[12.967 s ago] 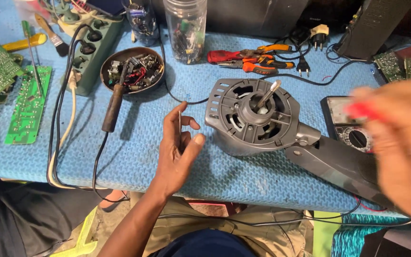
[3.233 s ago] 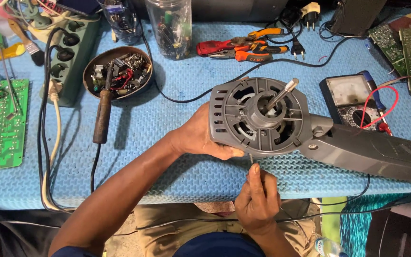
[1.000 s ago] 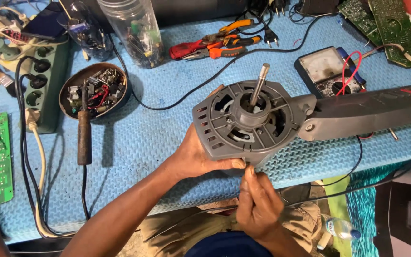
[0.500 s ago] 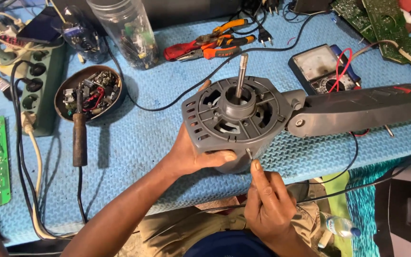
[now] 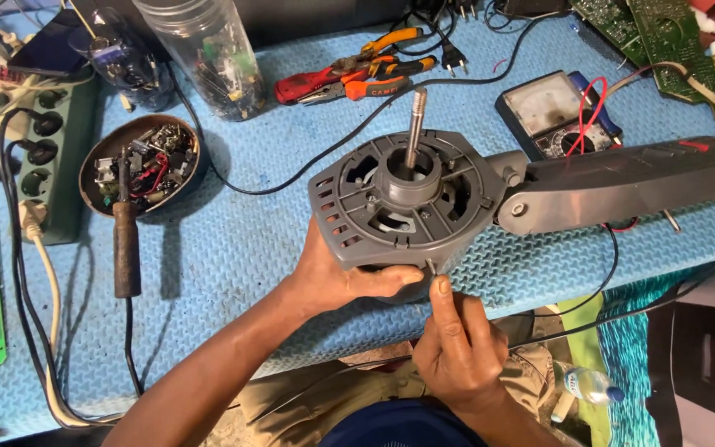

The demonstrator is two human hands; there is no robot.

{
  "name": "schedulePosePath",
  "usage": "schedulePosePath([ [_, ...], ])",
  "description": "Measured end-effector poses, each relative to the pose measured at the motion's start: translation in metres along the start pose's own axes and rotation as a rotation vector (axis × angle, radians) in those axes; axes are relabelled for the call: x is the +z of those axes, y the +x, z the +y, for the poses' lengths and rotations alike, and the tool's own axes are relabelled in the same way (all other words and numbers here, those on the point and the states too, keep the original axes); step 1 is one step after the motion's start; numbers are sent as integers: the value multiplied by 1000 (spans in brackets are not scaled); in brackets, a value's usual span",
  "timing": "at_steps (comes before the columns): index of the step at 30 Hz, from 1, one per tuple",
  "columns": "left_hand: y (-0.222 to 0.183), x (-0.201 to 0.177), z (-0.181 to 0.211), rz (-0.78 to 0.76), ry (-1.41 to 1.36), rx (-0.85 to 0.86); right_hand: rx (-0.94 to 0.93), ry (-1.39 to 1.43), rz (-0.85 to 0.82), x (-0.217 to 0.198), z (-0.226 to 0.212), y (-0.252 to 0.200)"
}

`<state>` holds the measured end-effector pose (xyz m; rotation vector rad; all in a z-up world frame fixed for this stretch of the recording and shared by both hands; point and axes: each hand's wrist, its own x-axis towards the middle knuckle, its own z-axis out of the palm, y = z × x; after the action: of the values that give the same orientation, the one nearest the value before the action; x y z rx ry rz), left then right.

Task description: Testing electrical connections with a multimeter and unscrewing the housing of a fan motor.

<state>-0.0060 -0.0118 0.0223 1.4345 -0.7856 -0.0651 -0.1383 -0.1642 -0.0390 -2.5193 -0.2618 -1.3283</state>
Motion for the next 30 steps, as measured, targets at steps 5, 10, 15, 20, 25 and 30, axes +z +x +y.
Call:
schedulePosePath([
  [5, 3, 0, 1, 9, -38, -45, 28, 13, 39, 10, -8, 6],
  [10, 0, -2, 0, 17, -76, -81, 435, 765, -24, 7, -21, 4],
  [15, -3, -3, -6, 26, -37, -60, 255, 459, -18, 8, -9, 7],
  [20, -6, -3, -6, 32, -61, -54, 243, 772, -35, 5, -2, 5],
  [25, -3, -5, -3, -7, -46, -37, 264, 362, 74, 8, -20, 12],
  [30, -9, -3, -9, 12, -158, -64, 576, 808, -30, -5, -33, 18],
])
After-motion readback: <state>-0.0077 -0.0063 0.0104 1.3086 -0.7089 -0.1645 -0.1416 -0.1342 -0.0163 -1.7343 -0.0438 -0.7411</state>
